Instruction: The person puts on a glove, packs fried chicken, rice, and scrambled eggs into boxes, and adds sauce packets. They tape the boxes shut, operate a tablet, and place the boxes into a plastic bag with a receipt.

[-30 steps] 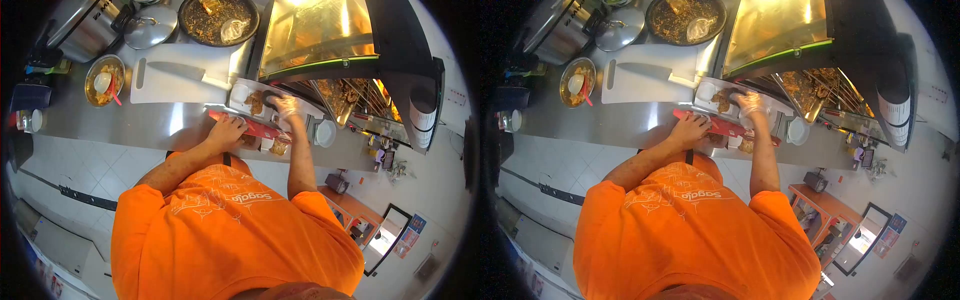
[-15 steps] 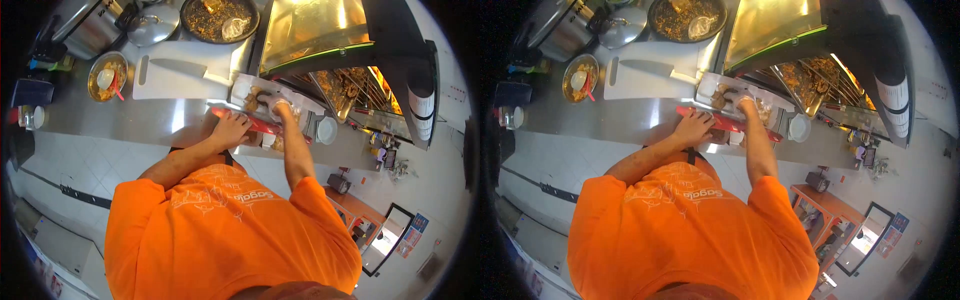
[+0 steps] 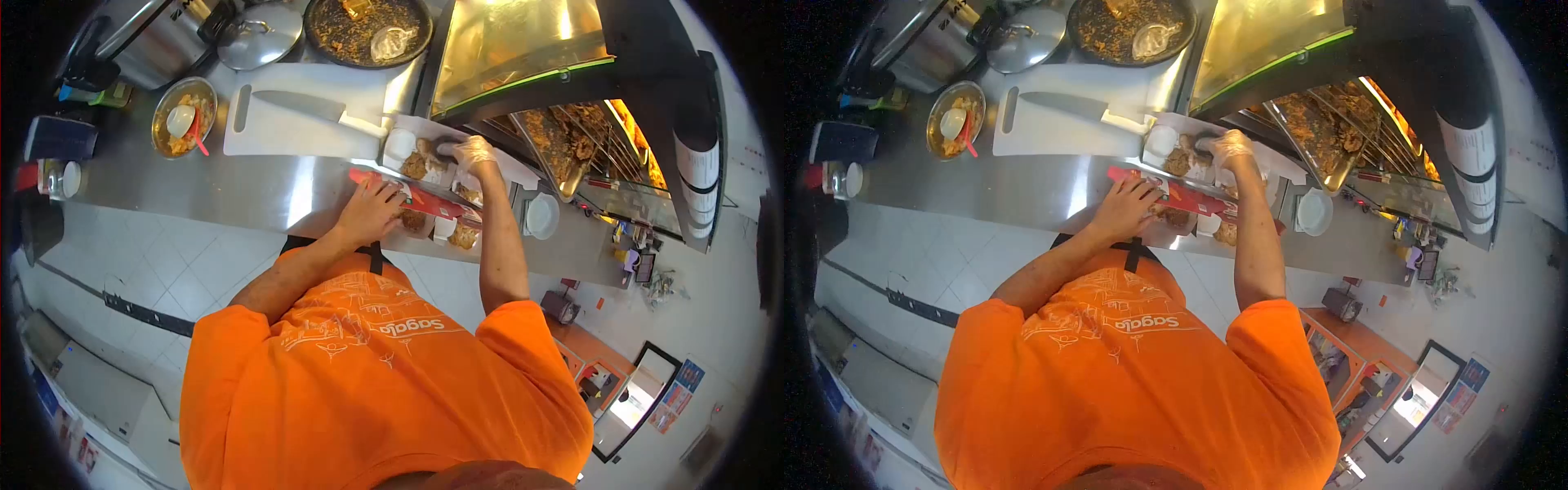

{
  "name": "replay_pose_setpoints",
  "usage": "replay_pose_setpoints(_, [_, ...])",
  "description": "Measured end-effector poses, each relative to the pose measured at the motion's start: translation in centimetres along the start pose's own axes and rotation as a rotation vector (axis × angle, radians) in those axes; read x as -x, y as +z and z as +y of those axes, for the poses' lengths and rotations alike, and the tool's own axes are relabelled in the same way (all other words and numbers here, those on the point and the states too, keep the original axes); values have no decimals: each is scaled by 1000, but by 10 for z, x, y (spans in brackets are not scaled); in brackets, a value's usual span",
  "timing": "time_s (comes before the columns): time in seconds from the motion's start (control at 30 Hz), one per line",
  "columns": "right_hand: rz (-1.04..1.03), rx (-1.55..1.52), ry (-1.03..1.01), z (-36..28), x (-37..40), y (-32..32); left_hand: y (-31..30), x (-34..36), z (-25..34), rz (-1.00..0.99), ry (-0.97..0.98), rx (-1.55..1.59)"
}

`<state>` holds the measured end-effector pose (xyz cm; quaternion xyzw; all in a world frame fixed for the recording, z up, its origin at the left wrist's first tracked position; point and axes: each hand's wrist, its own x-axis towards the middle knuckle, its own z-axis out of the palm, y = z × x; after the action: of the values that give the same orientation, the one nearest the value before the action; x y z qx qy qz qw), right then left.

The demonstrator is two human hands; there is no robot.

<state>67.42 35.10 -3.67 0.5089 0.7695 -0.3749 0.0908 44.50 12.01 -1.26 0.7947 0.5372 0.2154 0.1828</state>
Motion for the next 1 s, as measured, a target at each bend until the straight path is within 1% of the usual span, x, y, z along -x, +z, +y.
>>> replay_pose_setpoints(0.07, [-151,494,-121,-7,-9,22,0,4,3,-12,-7,5])
replay_pose_setpoints(0.13, [-134,603,-65,-42,18,18,0,1,6,-3,2,-32])
replay_pose_setpoints(0.17, [-122,480,-49,-31,14,13,-3,-8,-2,9,-10,-43])
replay_pose_setpoints(0.2, [-110,355,-34,-20,10,9,-3,-7,3,2,-28,-30])
replay_pose_setpoints(0.23, [-96,232,-22,-24,12,0,-2,-3,5,-12,-49,-18])
replay_pose_setpoints(0.27, [-117,105,53,-24,17,-14,4,-2,2,-13,-48,-31])
replay_pose_setpoints(0.3, [-145,-18,132,-41,28,-28,5,-2,2,-3,-60,-27])
replay_pose_setpoints(0.33, [-78,68,133,-57,39,-32,6,0,2,3,-74,-19])
replay_pose_setpoints(0.43, [73,702,-576,-61,54,14,11,1,0,11,-95,-6])
replay_pose_setpoints(0.47, [-96,517,277,-62,22,51,13,2,4,14,-97,3])
replay_pose_setpoints(0.53, [-115,603,-195,-95,35,9,5,-8,0,-13,-124,-19])
replay_pose_setpoints(0.57, [-143,626,-407,-96,56,-5,5,-2,9,-50,-130,-8])
replay_pose_setpoints(0.6, [-158,644,-387,-72,41,-6,7,3,15,-55,-118,14])
replay_pose_setpoints(0.63, [-173,661,-366,-76,37,-16,5,0,10,-39,-111,16])
replay_pose_setpoints(0.67, [-246,577,-233,-76,38,-30,5,-2,7,-29,-111,27])
replay_pose_setpoints(0.77, [-181,224,138,-78,49,-7,11,3,6,26,-115,31])
replay_pose_setpoints(0.8, [-176,298,260,-105,50,9,10,1,5,16,-109,18])
replay_pose_setpoints(0.83, [-181,369,394,-118,58,19,9,4,12,-3,-103,18])
replay_pose_setpoints(0.87, [-199,417,378,-85,39,23,6,0,6,-6,-93,-7])
replay_pose_setpoints(0.93, [-266,444,-17,-41,46,9,-2,-3,10,24,-81,42])
replay_pose_setpoints(0.97, [-287,458,-230,-36,41,2,-8,-8,5,48,-79,53])
replay_pose_setpoints(1.0, [-368,396,220,-121,73,-37,-11,-10,1,81,-90,50])
